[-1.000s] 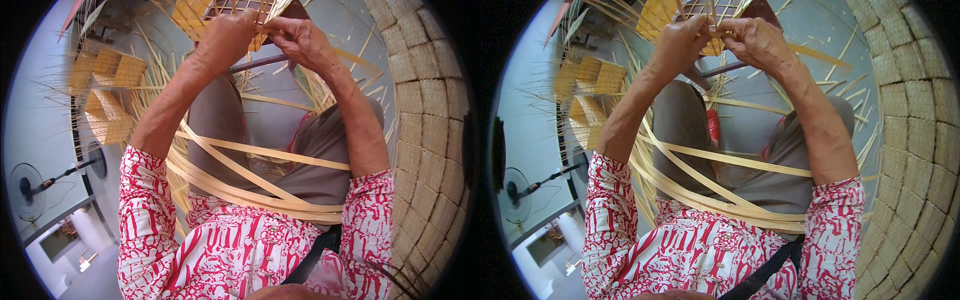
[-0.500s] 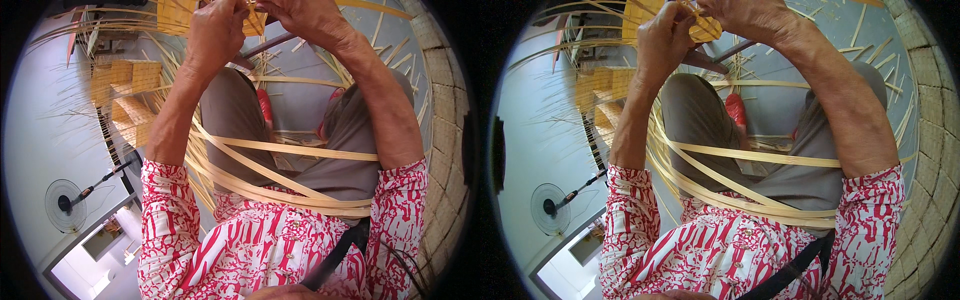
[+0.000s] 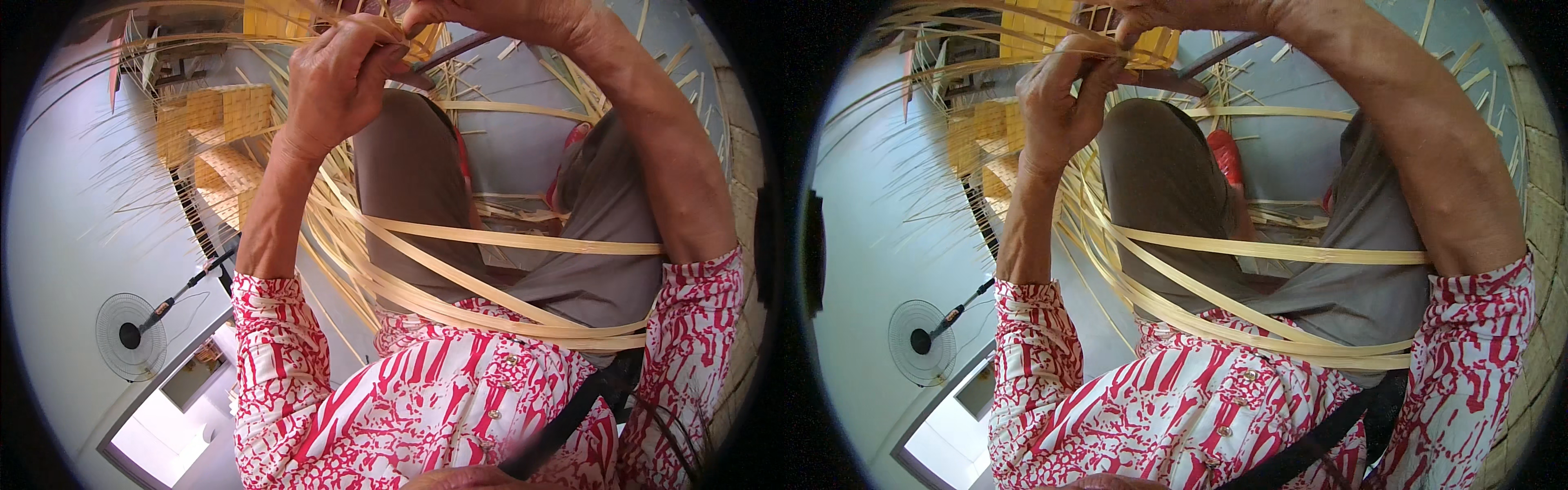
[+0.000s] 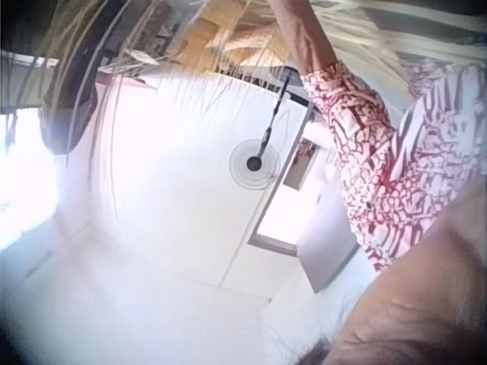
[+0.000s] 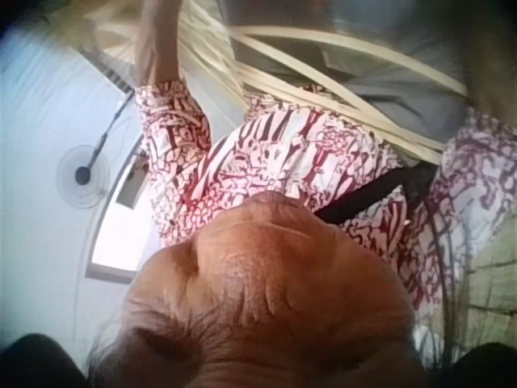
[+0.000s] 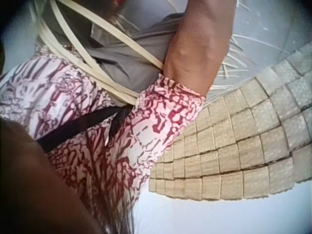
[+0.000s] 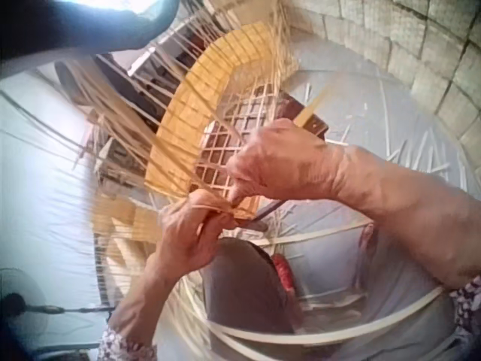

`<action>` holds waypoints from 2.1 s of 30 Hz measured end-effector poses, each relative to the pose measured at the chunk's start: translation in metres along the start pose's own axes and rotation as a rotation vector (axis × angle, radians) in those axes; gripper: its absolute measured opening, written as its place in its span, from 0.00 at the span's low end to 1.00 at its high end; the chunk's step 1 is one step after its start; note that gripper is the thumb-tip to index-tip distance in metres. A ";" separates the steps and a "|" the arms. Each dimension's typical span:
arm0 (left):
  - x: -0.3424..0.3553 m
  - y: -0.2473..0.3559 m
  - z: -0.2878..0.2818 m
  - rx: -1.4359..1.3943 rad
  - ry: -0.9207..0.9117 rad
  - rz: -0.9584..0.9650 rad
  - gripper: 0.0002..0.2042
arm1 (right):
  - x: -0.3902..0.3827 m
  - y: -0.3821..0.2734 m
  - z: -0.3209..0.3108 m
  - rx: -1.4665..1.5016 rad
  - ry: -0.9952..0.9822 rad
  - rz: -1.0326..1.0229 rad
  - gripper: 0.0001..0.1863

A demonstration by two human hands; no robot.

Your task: The person weaves a basket by hand, interlacing thin bamboo strips through a pre-formed frame. They repeatedly pull and tighten the strips to form a tight weave pattern around the basket's rim.

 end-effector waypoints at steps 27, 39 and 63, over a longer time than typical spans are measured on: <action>-0.024 -0.056 -0.014 -0.068 0.384 -0.392 0.04 | -0.012 0.037 0.048 1.964 0.233 1.043 0.09; -0.005 -0.051 -0.020 0.014 0.378 -0.308 0.05 | 0.030 0.022 0.011 1.647 -0.417 0.534 0.25; -0.013 -0.063 -0.010 -0.156 0.571 -0.277 0.13 | 0.022 0.027 -0.003 0.915 0.266 0.703 0.17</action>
Point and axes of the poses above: each hand's wrist, its own x-axis towards the middle knuckle, its own z-axis out of the palm, y = z × x, the point moved 6 cm from there along x, towards the middle knuckle, and after that the axes turned 12 degrees about z, right-handed, at the moved point
